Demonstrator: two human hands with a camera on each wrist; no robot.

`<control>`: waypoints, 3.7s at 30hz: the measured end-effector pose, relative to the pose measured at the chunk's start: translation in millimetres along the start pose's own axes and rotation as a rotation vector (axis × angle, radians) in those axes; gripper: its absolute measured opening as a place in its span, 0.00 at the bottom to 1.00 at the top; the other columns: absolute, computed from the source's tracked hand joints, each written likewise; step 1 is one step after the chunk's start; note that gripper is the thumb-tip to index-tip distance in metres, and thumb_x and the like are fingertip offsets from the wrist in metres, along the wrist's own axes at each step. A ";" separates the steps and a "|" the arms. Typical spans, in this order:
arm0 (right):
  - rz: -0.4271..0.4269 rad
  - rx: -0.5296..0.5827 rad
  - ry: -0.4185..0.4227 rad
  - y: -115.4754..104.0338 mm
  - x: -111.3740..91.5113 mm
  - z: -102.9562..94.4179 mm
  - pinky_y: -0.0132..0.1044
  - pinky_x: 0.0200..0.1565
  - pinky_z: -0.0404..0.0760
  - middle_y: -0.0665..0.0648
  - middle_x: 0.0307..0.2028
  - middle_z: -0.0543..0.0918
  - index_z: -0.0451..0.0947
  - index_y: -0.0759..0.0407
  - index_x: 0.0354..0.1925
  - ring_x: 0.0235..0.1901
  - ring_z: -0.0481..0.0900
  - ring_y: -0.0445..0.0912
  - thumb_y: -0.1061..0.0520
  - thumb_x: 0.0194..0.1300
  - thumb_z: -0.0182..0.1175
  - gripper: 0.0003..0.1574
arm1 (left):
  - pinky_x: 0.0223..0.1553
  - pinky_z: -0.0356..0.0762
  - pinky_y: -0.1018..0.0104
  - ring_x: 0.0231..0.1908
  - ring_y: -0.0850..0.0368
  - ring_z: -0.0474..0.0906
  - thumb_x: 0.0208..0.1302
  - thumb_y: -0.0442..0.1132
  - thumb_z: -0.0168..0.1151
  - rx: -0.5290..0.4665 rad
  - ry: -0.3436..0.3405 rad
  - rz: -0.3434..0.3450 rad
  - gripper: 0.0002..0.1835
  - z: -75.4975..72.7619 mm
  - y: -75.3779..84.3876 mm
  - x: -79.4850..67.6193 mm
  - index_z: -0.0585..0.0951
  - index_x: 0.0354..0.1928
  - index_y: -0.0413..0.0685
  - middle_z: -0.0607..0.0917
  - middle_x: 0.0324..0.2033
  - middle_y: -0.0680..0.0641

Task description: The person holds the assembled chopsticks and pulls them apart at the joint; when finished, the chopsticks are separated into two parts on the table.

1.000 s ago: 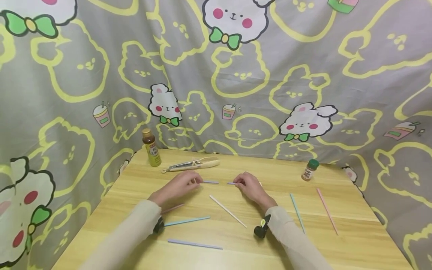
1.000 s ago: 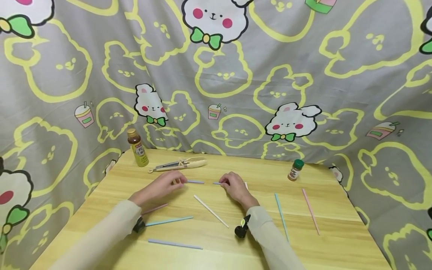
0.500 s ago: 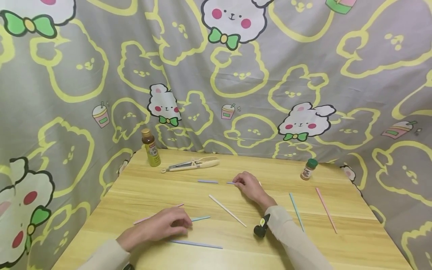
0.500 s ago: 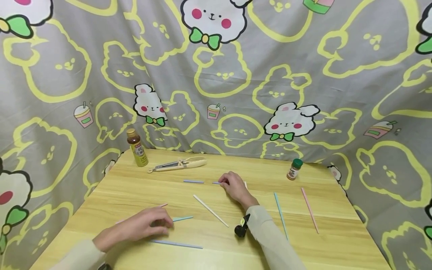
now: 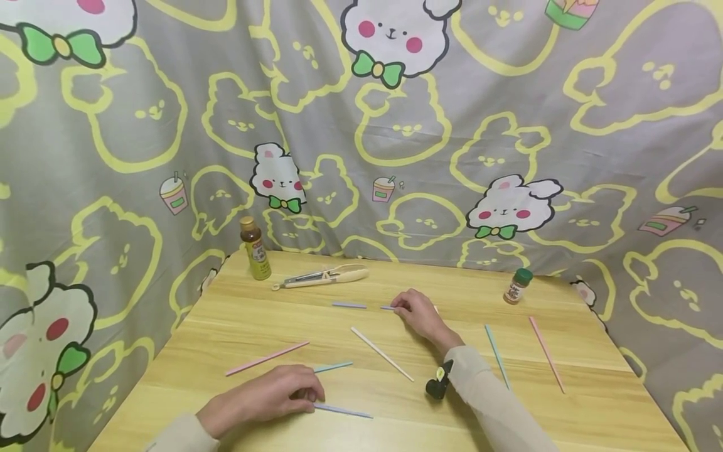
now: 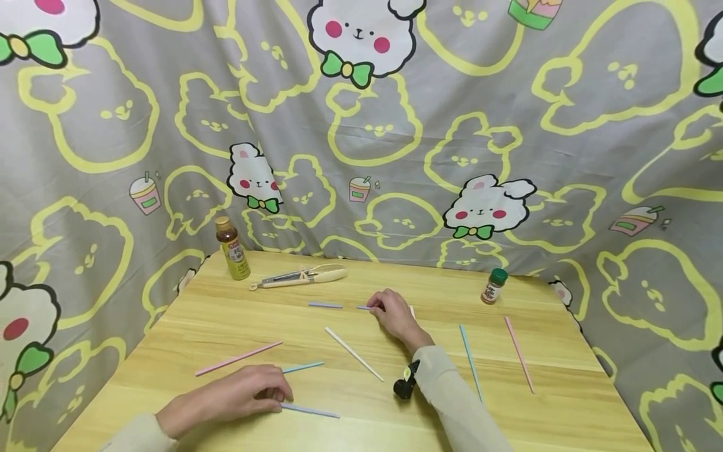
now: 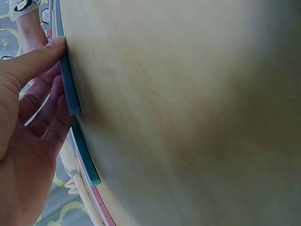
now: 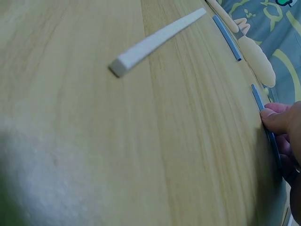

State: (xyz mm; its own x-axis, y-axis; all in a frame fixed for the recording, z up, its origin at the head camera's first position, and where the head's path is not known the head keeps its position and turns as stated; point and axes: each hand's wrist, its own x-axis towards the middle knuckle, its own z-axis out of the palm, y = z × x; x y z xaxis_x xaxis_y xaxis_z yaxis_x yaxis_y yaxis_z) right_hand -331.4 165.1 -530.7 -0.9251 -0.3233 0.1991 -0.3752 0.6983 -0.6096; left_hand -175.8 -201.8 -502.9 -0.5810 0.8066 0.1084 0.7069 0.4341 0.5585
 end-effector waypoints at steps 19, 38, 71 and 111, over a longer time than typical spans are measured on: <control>-0.118 0.162 0.022 -53.7 -44.2 -34.1 0.44 0.53 0.87 0.55 0.54 0.86 0.86 0.59 0.59 0.53 0.83 0.50 0.52 0.81 0.64 0.16 | 0.46 0.84 0.73 0.42 0.75 0.78 0.79 0.40 0.67 0.038 0.068 -0.040 0.07 -22.5 11.3 38.9 0.89 0.53 0.56 0.87 0.45 0.61; -0.155 0.243 -0.202 -77.3 -85.0 -27.1 0.29 0.39 0.82 0.58 0.39 0.91 0.89 0.57 0.51 0.33 0.81 0.36 0.45 0.84 0.60 0.19 | 0.45 0.86 0.73 0.45 0.68 0.84 0.79 0.38 0.67 0.125 0.241 0.012 0.07 -21.3 23.2 101.5 0.88 0.54 0.51 0.86 0.47 0.56; -0.243 0.085 0.110 -48.5 -100.9 -23.6 0.29 0.32 0.78 0.40 0.33 0.81 0.84 0.49 0.41 0.29 0.72 0.31 0.58 0.77 0.68 0.04 | 0.37 0.79 0.71 0.35 0.69 0.76 0.80 0.41 0.65 0.038 0.424 -0.177 0.05 -7.3 10.1 102.8 0.88 0.49 0.54 0.87 0.41 0.58; 0.014 0.106 0.146 -17.0 -45.8 -20.4 0.37 0.48 0.81 0.51 0.41 0.86 0.90 0.55 0.46 0.44 0.82 0.45 0.61 0.74 0.71 0.05 | 0.58 0.82 0.52 0.52 0.56 0.82 0.78 0.41 0.68 0.104 0.377 -0.378 0.05 -41.0 -64.7 117.0 0.87 0.50 0.55 0.88 0.48 0.54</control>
State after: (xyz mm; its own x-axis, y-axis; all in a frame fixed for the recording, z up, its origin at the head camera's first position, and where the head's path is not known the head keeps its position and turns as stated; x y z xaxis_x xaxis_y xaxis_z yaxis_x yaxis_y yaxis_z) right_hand -283.9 181.0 -513.8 -0.9317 -0.2121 0.2947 -0.3610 0.6287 -0.6888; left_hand -306.1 -152.0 -492.6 -0.8935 0.3949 0.2141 0.4455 0.7189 0.5336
